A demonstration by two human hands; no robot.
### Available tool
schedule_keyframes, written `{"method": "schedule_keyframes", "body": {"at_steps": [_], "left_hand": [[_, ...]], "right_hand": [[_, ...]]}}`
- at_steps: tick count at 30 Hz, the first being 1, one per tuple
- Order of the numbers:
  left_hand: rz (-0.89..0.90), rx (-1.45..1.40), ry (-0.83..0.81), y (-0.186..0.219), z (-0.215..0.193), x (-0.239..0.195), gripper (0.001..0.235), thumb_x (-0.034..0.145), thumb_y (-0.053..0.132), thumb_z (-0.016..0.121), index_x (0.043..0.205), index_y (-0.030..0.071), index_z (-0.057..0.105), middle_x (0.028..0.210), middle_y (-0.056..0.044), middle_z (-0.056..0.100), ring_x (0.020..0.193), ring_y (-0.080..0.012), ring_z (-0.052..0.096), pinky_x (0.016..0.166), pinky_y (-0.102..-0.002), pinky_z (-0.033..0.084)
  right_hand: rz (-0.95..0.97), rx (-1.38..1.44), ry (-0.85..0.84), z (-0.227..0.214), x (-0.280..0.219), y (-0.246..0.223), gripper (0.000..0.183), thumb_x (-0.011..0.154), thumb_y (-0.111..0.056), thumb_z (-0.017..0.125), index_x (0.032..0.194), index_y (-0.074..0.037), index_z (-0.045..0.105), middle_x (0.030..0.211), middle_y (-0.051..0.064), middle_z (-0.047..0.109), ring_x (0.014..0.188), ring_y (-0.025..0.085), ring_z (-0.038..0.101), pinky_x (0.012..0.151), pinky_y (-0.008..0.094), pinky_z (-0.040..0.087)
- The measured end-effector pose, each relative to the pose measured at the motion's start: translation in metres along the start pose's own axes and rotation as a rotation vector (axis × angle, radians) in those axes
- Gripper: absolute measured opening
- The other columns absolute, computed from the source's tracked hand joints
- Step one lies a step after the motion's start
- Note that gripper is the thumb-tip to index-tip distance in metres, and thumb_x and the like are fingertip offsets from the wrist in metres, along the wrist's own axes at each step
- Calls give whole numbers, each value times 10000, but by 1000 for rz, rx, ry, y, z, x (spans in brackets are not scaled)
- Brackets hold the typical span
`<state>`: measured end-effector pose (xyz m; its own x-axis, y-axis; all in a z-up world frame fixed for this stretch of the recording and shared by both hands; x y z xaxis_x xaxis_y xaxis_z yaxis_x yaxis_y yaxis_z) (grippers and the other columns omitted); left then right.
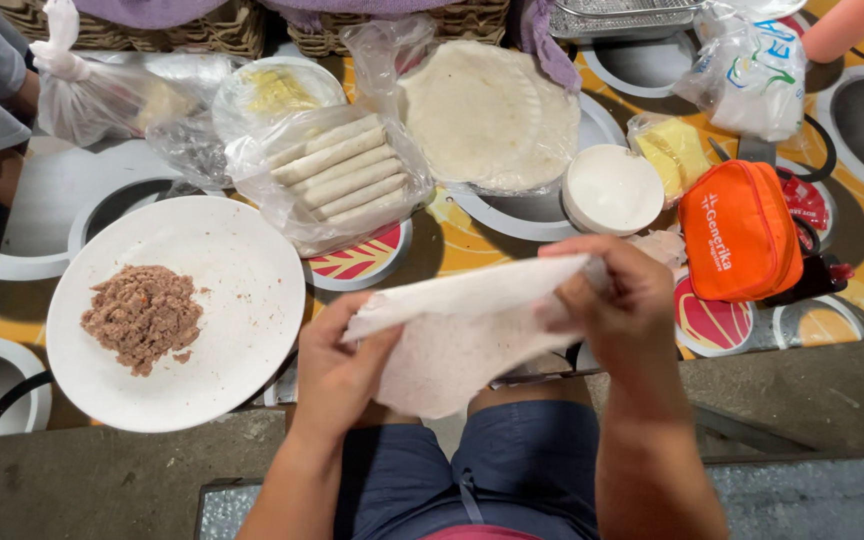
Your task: The person prepares spring rolls by placing a meat filling onto a wrapper, rolling it into a cylinder, and placing the finished rolls into a container.
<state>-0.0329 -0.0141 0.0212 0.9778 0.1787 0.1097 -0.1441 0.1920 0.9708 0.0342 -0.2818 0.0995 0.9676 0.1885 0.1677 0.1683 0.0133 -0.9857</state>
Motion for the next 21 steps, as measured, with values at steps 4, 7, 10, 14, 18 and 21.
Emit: {"method": "schedule_keyframes", "body": {"at_steps": [4,7,10,14,18,21], "left_hand": [[-173,507,58,-18,-3,58,269,917,224,708,1129,65,757,979,-89,806,876,-129,738,782,-281,565],[22,750,95,0,4,76,497,865,262,783,1288,43,642,1031,-181,733,923,-263,685,792,-342,522],[-28,644,112,2,1,68,493,827,249,749,1282,104,626,990,-107,749,833,-217,723,721,-327,554],[-235,715,27,-13,2,48,469,761,186,772,1227,167,720,872,-142,717,720,-235,724,692,-340,569],[-38,787,42,-5,3,45,341,762,132,806,1102,130,786,934,-109,722,718,-185,698,680,-312,585],[32,740,83,0,-2,38,355,770,149,822,1119,124,766,1024,-105,712,744,-157,706,666,-295,603]], "right_hand": [[72,-195,101,-13,46,71,277,1005,-163,712,1204,29,726,994,46,734,854,58,649,773,219,541],[144,-580,159,-19,57,101,502,928,-179,782,1351,7,586,932,69,705,804,77,633,735,243,519],[214,-376,181,-24,45,115,560,895,-121,735,1422,-34,567,934,74,694,769,95,631,687,253,517],[140,-259,96,-11,26,100,580,813,-76,755,1371,-48,596,996,38,696,838,77,670,704,231,549],[-219,-551,210,-2,6,51,384,818,-55,799,1193,-33,721,1108,86,647,922,147,668,748,269,586],[-59,-614,350,-34,-6,55,199,842,-99,804,1032,-51,770,1032,69,656,808,153,674,630,282,588]]}}
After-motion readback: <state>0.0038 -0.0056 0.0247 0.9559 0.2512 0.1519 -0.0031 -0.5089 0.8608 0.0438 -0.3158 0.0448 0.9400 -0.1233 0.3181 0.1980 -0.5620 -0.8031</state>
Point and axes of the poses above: each hand's wrist, its own x-axis towards the middle knuckle, its own z-axis out of the palm, y = z × x, the point moved 10 cm from there along x, towards the middle knuckle
